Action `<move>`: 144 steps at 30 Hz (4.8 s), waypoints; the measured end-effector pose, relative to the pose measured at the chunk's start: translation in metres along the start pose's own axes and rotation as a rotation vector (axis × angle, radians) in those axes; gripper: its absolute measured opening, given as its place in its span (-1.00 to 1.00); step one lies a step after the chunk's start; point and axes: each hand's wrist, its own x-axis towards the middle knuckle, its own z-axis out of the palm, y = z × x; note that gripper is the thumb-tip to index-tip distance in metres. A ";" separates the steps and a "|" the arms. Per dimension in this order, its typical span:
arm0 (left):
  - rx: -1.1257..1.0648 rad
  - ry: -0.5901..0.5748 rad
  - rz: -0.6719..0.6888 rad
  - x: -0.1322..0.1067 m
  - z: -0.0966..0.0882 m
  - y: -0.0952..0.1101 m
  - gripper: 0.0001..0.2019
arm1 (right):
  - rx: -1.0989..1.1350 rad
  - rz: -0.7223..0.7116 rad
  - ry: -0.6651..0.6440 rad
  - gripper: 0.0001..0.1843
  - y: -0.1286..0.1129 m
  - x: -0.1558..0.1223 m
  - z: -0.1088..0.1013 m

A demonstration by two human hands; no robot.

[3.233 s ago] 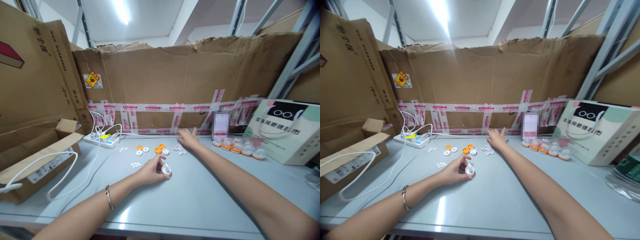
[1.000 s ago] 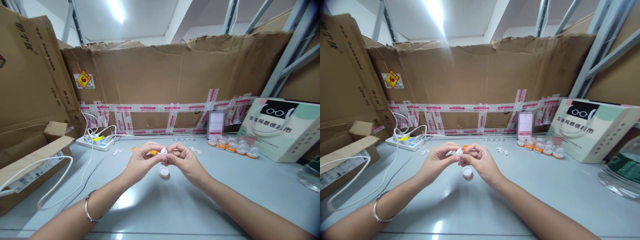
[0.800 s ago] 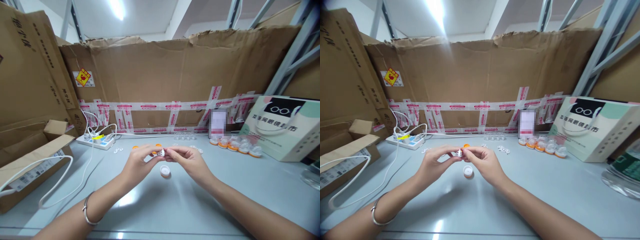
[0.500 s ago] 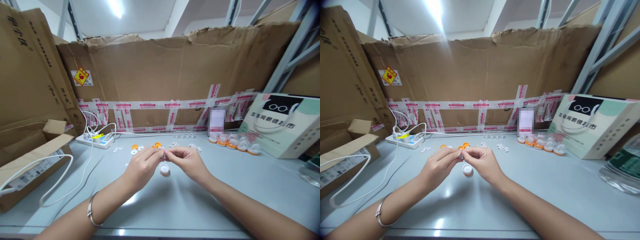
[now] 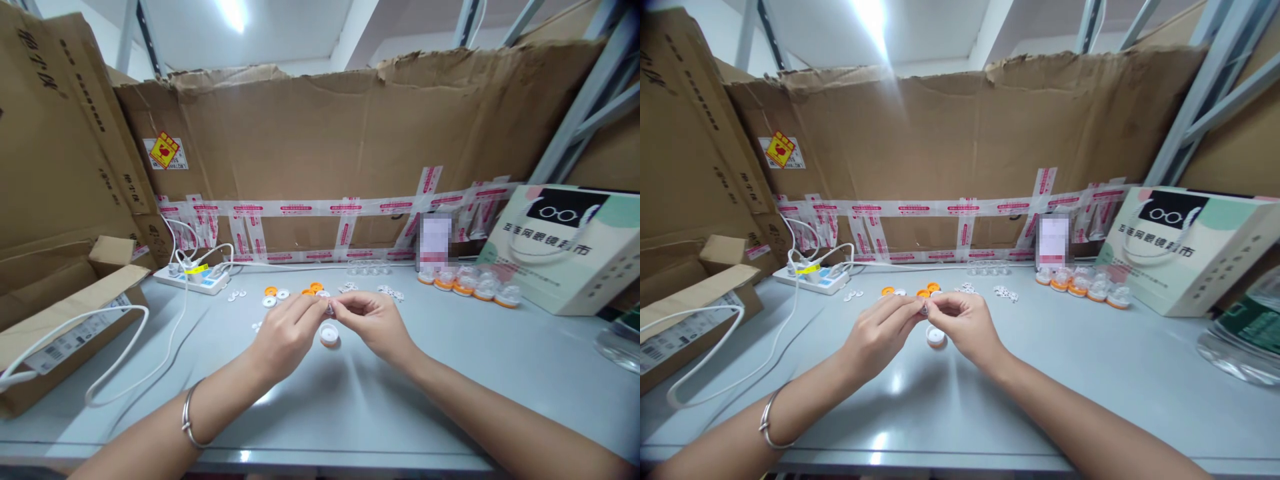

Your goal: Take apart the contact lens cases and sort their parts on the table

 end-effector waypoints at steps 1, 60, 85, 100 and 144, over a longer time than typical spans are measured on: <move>0.013 0.003 0.015 0.000 0.000 0.000 -0.88 | 0.008 0.008 0.008 -0.80 0.001 0.000 0.000; -1.330 -0.112 -1.164 -0.008 0.017 -0.025 -0.63 | -0.599 0.144 0.264 -0.87 0.082 0.061 -0.085; -0.297 0.064 -0.219 -0.009 0.007 -0.008 -0.79 | -0.001 0.122 0.008 -0.65 0.001 0.005 0.006; -0.013 -0.019 -0.064 -0.011 0.007 -0.012 -0.88 | -0.215 0.037 -0.062 -0.76 0.004 0.004 -0.001; -0.376 -0.011 -0.215 -0.017 0.018 -0.009 -0.89 | 0.213 0.433 -0.061 -0.75 0.021 0.012 -0.004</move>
